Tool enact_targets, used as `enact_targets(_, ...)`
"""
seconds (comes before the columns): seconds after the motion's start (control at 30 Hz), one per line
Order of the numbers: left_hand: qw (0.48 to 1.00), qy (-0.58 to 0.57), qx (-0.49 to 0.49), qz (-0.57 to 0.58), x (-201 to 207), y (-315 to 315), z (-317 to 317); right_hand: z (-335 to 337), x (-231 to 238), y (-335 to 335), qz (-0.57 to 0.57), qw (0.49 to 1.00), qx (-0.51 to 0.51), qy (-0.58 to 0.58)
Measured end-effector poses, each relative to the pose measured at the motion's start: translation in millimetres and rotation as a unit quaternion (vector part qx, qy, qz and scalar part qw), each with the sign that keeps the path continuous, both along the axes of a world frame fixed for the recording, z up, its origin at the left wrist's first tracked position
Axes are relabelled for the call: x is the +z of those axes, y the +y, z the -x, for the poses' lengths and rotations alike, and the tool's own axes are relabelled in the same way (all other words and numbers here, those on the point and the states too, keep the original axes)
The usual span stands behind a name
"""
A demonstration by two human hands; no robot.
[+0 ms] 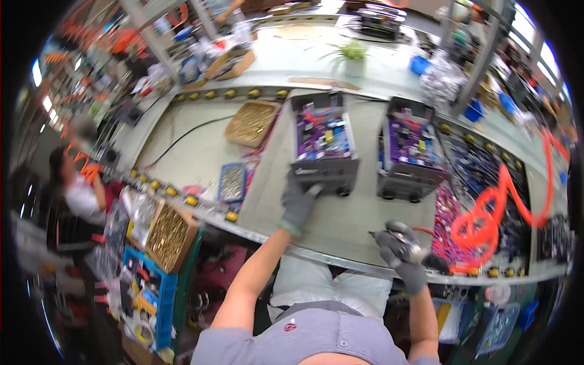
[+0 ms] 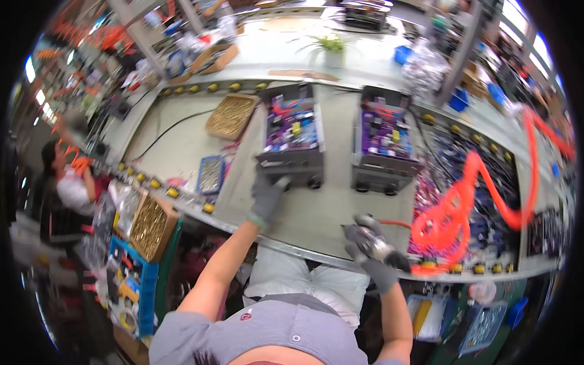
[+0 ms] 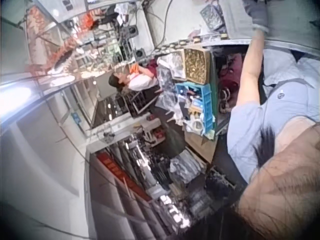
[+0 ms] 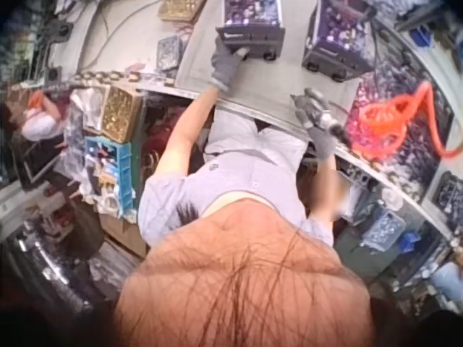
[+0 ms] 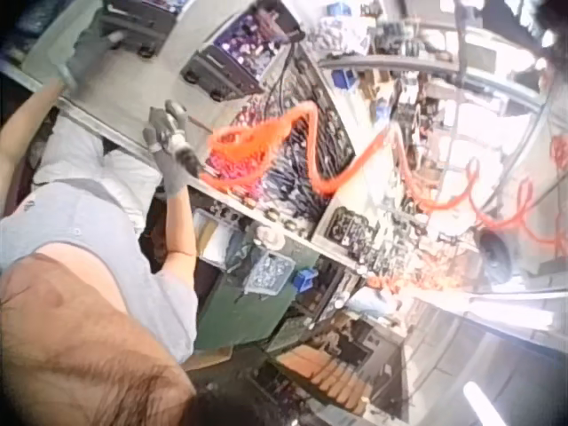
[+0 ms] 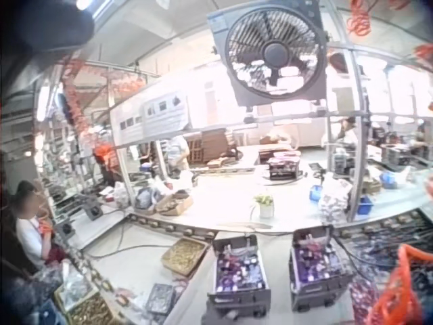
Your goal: The person assembles electronic devices on a workbench, using a pneumatic screwdriver to fasten screws into metal chassis. They handle circuit boards, wires, and small components, occasionally using pliers to adjust parts. The workspace is organized with trays of screws and tools, and other workers are visible in the background.
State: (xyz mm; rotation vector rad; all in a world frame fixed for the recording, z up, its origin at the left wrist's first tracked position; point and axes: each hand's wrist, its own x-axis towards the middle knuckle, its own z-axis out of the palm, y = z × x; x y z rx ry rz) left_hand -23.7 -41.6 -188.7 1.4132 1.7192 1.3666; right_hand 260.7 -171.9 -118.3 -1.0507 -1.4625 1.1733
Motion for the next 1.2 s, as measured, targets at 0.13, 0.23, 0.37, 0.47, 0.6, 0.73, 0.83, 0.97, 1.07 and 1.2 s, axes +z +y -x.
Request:
enact_targets(0.13, 0.998, -0.001, -0.001, 0.059, 14.1, 5.3, -10.6, -16.1, 30.2, -25.7, 0.347, 0.937, 0.027, -0.037)
enact_targets(0.23, 0.995, 0.073, -0.035, 0.063, 9.1, 3.9, 6.7, -32.5, 14.6, -47.0, 0.300, 0.914, 0.267, -0.065)
enact_targets(0.37, 0.984, 0.152, -0.092, 0.031, 34.1, -10.2, 83.0, -38.1, -4.9, -71.3, 0.394, 0.857, 0.283, 0.172)
enact_targets(0.47, 0.959, 0.281, -0.006, 0.034, 25.3, 4.2, 173.1, -21.5, -6.7, -76.7, 0.413, 0.874, 0.140, 0.214)
enact_targets(0.6, 0.859, 0.474, -0.006, 0.192, -9.1, 26.4, 254.6, 5.2, -29.6, -51.3, 0.389, 0.904, 0.030, 0.178)
enact_targets(0.73, 0.825, 0.511, 0.005, 0.241, -25.5, 46.6, 252.9, 23.5, -29.1, -37.8, 0.363, 0.921, 0.034, 0.137)
enact_targets(0.83, 0.813, 0.511, -0.013, 0.278, -30.4, 57.3, 257.3, 24.3, -33.3, -35.1, 0.352, 0.923, 0.061, 0.142)
enact_targets(0.97, 0.833, 0.457, 0.020, 0.311, -7.3, 53.8, 249.5, 24.3, -30.0, -34.3, 0.357, 0.920, 0.053, 0.155)
enact_targets(1.07, 0.894, 0.346, 0.059, 0.279, -20.7, 48.9, 277.2, 23.3, -31.4, -34.6, 0.356, 0.918, 0.060, 0.165)
enact_targets(1.2, 0.904, 0.349, 0.026, 0.247, -11.0, 33.1, 260.5, 23.6, -32.2, -37.0, 0.360, 0.915, 0.053, 0.175)
